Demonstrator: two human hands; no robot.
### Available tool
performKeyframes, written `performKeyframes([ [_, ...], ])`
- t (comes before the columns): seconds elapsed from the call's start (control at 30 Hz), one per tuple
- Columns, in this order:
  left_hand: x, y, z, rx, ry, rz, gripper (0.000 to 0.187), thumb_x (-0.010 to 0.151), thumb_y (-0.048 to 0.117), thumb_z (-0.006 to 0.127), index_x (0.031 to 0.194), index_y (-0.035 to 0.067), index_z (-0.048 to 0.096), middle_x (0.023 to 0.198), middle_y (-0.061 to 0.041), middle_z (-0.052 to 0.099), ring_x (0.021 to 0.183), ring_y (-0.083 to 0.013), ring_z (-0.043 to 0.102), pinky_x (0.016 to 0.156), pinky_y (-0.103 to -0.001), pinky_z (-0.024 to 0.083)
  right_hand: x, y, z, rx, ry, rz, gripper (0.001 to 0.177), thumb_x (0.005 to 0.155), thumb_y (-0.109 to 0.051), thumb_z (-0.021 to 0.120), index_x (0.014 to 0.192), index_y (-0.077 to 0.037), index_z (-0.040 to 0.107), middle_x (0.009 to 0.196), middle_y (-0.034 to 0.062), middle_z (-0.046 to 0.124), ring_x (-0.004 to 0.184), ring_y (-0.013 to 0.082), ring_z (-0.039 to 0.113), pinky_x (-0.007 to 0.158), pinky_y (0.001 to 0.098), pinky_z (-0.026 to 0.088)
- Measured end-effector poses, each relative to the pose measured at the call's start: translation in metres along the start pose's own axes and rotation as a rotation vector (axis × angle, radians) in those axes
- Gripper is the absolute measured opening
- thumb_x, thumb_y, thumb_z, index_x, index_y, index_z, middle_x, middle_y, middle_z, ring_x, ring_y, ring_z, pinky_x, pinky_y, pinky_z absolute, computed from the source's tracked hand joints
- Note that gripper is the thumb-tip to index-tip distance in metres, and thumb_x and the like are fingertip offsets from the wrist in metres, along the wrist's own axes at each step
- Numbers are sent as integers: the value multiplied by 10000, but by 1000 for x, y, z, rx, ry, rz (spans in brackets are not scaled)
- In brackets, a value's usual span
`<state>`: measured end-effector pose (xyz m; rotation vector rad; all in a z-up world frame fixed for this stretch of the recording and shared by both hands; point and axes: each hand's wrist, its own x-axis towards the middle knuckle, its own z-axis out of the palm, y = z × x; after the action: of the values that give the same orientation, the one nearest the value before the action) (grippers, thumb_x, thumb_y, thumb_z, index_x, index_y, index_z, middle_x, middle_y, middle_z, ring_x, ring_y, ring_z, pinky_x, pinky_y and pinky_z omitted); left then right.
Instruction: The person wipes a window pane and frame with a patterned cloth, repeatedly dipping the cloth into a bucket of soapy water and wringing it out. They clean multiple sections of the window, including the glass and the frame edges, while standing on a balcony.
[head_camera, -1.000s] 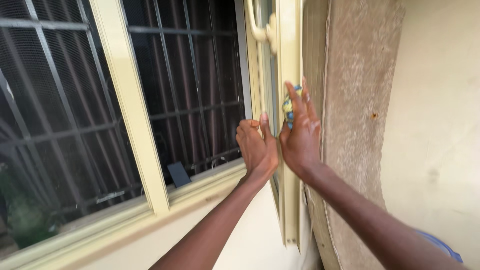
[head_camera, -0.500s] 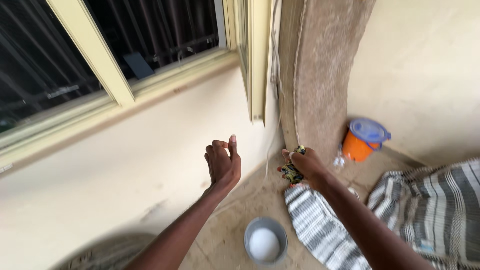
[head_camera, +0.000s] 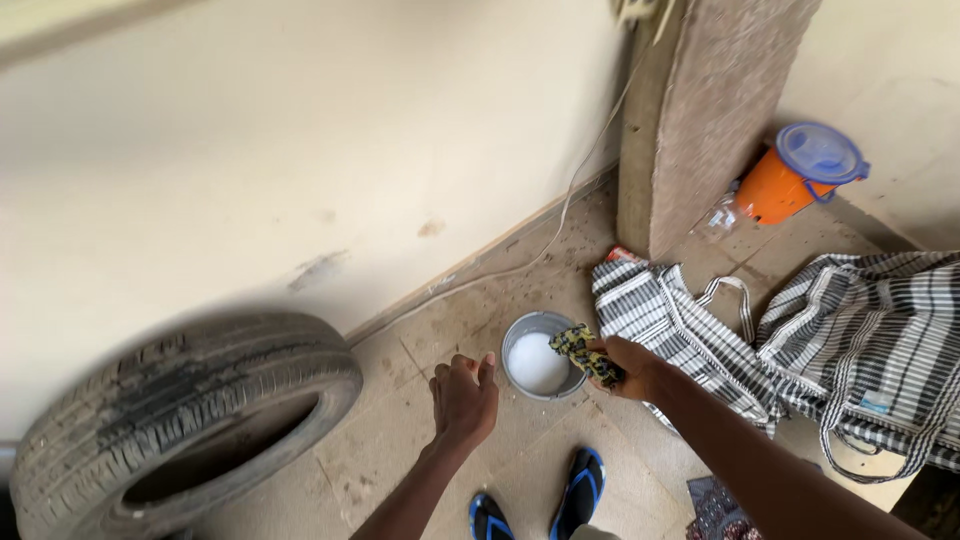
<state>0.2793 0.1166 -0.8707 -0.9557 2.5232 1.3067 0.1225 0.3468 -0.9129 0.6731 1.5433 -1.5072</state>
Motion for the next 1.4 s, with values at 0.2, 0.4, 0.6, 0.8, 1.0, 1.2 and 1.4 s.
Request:
performKeyframes([
  [0.2,26,-76,64,-28,-46,-109,507,1009,476,514,1226,30,619,1272,-197,564,1228,-323,539,1040,-478,459,81,41,14,-36,-129,-7,330,932,-106,534,1248,-10,518,1041,164,654,861,221,655,740,350,579],
  [0.4,85,-102,162,-99,-96,-153,551,1007,510,506,1136,0,671,1255,-214,557,1203,-325,545,1001,-475,481,194,101,27,-25,-347,10,364,1018,-55,379,1320,123,476,1188,240,642,1094,299,668,907,366,583],
  [0.6,160,-139,264,-84,-69,-213,528,1057,433,430,1119,-20,696,1259,-229,573,1215,-358,556,994,-498,505,322,137,-7,-24,-522,-72,469,1107,-148,497,1454,168,486,1133,146,615,991,189,635,865,326,588],
  [0.8,233,-176,361,-28,-84,-347,620,990,361,614,1391,-51,383,1389,-269,421,1281,-400,493,1000,-523,500,429,133,-40,-318,-102,-3,347,1033,-6,416,1380,-3,413,1169,264,633,1042,329,714,910,388,588],
  [1.0,295,-200,420,-177,-298,-461,1394,749,418,861,1535,-20,-203,1513,-365,288,1311,-452,531,1086,-456,510,578,138,-91,-600,-252,143,512,1011,-181,393,1493,-19,451,1233,208,660,1207,348,646,982,479,576],
  [1.2,313,-215,440,13,-464,-376,1611,713,368,926,1452,19,-462,1553,-436,158,1323,-482,519,1126,-435,477,676,193,-87,-1724,63,-458,1042,929,-340,725,1527,129,13,1417,410,347,1245,459,545,1088,485,438],
  [1.4,308,-211,440,-115,-468,-508,1671,720,273,941,1385,94,-581,1549,-447,164,1303,-478,551,1125,-446,476,701,178,-72,-1253,-251,53,904,930,-362,713,1441,120,146,1362,394,419,1221,443,575,1066,477,463],
])
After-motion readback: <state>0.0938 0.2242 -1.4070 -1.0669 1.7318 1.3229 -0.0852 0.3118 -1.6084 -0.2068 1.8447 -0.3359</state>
